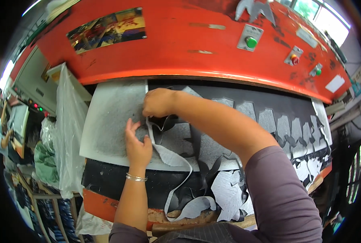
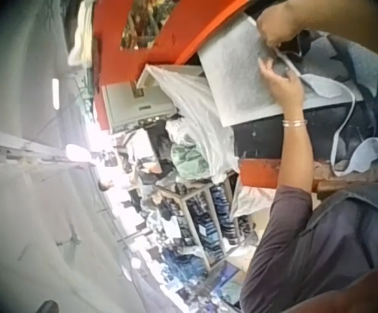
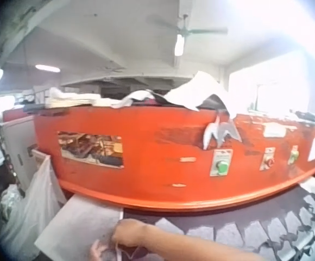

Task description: Operating an industrial hydraulic press with a metal die to cut shoe components from leather sheets.

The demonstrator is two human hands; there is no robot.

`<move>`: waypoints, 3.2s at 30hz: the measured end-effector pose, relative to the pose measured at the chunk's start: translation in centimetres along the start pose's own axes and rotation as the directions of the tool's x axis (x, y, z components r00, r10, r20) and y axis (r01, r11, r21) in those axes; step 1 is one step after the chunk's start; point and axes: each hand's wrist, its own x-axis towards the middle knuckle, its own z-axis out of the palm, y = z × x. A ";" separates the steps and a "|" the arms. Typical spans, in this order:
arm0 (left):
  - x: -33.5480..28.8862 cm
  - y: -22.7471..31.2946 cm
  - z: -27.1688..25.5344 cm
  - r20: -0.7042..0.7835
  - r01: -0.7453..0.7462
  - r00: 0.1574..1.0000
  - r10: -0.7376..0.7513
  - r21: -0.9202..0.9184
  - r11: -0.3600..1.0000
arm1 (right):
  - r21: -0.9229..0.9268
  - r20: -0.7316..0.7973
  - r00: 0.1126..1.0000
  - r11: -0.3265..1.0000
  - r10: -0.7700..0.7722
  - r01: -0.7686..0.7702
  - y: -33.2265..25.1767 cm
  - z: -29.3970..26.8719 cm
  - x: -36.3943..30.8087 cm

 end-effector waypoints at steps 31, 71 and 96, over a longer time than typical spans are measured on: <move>3.8 -2.2 1.4 0.250 -0.085 0.968 0.033 0.199 0.976 | 0.381 -0.446 0.693 0.821 0.566 -0.425 -3.7 2.1 -8.1; 4.4 -1.3 2.6 0.122 -0.059 0.992 0.037 0.180 0.982 | 0.408 -0.074 0.564 0.541 0.822 -0.735 1.1 2.7 -6.8; 4.7 -3.4 1.5 0.192 -0.078 0.980 0.048 0.151 0.985 | 0.746 -0.356 0.299 0.462 0.885 -0.479 -8.5 7.1 -7.6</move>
